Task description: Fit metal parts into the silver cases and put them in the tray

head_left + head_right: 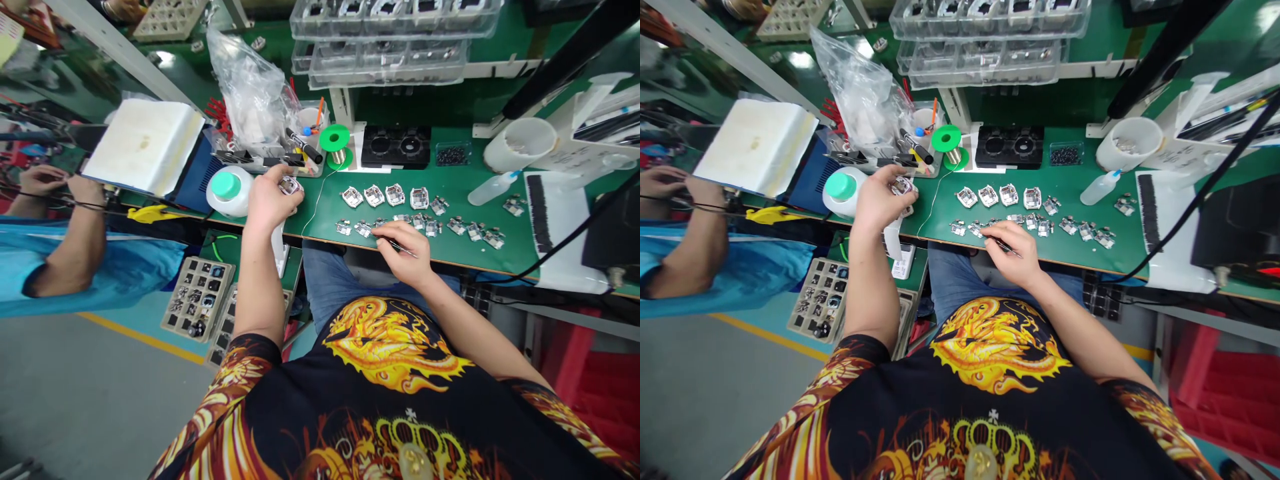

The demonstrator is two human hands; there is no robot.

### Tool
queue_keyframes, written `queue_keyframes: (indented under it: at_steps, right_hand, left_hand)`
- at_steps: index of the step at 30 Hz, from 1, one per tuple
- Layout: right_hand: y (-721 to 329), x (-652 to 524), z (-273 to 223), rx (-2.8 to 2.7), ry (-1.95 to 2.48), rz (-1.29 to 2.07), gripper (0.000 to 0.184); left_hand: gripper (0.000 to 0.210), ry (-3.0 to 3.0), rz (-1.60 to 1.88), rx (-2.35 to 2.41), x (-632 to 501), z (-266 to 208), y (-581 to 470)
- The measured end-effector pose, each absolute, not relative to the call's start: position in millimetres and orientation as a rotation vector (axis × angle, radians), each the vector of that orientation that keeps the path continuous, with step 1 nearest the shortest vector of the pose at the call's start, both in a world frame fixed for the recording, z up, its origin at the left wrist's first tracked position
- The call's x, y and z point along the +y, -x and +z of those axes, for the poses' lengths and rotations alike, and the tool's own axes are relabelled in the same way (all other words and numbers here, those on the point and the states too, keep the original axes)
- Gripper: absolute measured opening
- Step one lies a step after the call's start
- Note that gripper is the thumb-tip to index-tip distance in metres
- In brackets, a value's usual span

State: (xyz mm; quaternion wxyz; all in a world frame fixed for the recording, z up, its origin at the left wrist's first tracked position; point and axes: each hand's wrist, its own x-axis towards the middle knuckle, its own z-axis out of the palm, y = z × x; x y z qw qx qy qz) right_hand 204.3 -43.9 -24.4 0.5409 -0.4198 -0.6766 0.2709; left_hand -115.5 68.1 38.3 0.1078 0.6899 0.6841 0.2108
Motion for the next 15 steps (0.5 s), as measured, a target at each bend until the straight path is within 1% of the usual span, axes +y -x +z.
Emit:
queue_keyframes:
  at_steps: [5, 15]
  right_hand:
    - [-204.0, -43.5, -24.7, -1.601, 0.984, 0.655, 0.022]
    - [-203.9, -43.3, -22.8, -1.618, 0.984, 0.654, 0.021]
  left_hand:
    - [0.059, -2.059, 0.546, 1.942, 52.0, 57.9, 141.3]
    - [0.054, -2.225, 0.373, 1.788, 40.8, 45.8, 147.7]
